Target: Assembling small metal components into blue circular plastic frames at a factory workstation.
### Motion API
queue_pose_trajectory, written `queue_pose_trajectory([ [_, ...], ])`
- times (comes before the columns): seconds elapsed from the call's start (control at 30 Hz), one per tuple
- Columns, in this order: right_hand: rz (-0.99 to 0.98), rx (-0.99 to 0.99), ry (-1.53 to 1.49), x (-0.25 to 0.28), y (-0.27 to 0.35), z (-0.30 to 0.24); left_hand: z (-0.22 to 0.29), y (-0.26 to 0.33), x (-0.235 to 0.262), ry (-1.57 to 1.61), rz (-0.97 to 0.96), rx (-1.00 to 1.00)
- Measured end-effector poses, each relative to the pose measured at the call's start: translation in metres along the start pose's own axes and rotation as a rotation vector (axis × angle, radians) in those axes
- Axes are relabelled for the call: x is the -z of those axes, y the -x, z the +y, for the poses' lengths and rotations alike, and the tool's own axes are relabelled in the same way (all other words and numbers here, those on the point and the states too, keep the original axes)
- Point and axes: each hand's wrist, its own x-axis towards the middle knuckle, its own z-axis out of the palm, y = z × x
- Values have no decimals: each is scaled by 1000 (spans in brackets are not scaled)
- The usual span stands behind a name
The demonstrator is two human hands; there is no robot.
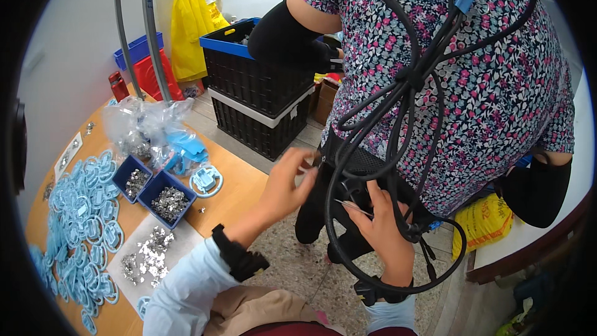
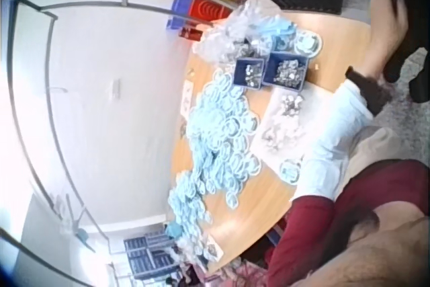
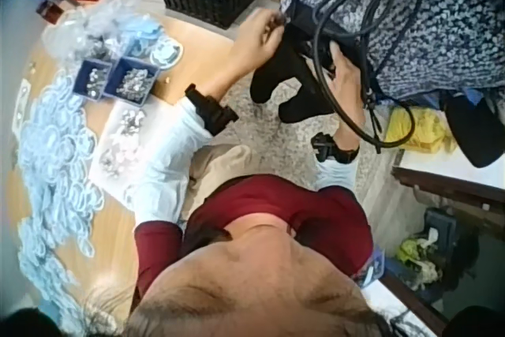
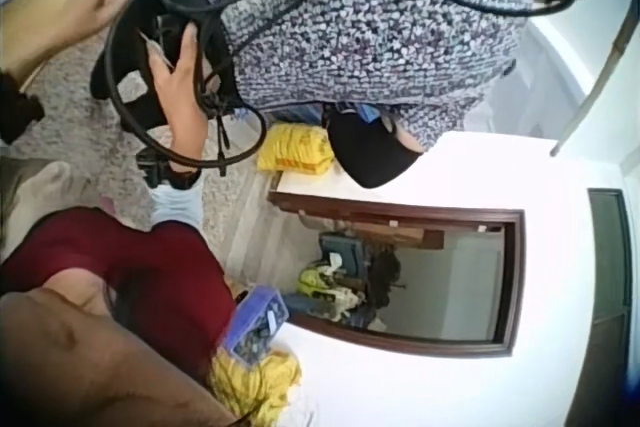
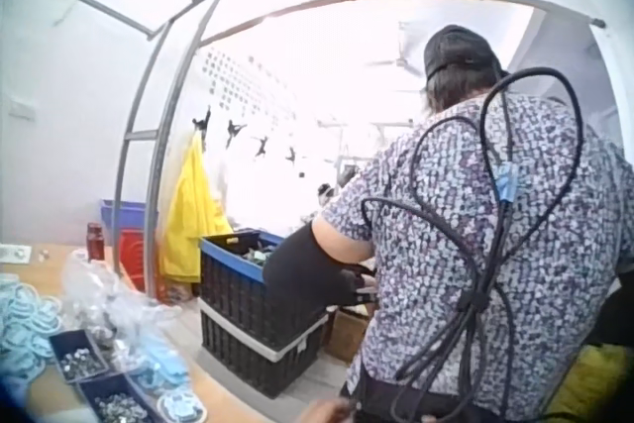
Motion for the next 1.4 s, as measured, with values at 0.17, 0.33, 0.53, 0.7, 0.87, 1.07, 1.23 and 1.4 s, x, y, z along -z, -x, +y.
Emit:
queue_pose_trajectory([
  [0.17,-158,-73,-12,-7,-13,-8,-49,-9,-9,14,-131,188],
  [0.33,-89,-109,-105,-12,-14,-1,-36,-17,-20,-131,-223,202],
  [0.53,66,-50,-95,-22,-15,-2,-20,-27,13,-35,-218,268],
  [0.7,334,78,133,-13,0,4,14,-28,10,-205,-249,-50],
  [0.87,271,103,-40,-14,-7,-32,23,-15,20,-293,-229,-134],
  [1.07,319,-18,-127,-11,1,-29,19,-9,9,-218,-257,-124],
  [1.23,261,187,-51,-17,-11,-39,35,-3,-1,-173,-281,-128],
  [1.4,364,346,11,-37,-20,-17,34,-7,5,-172,-353,-180],
])
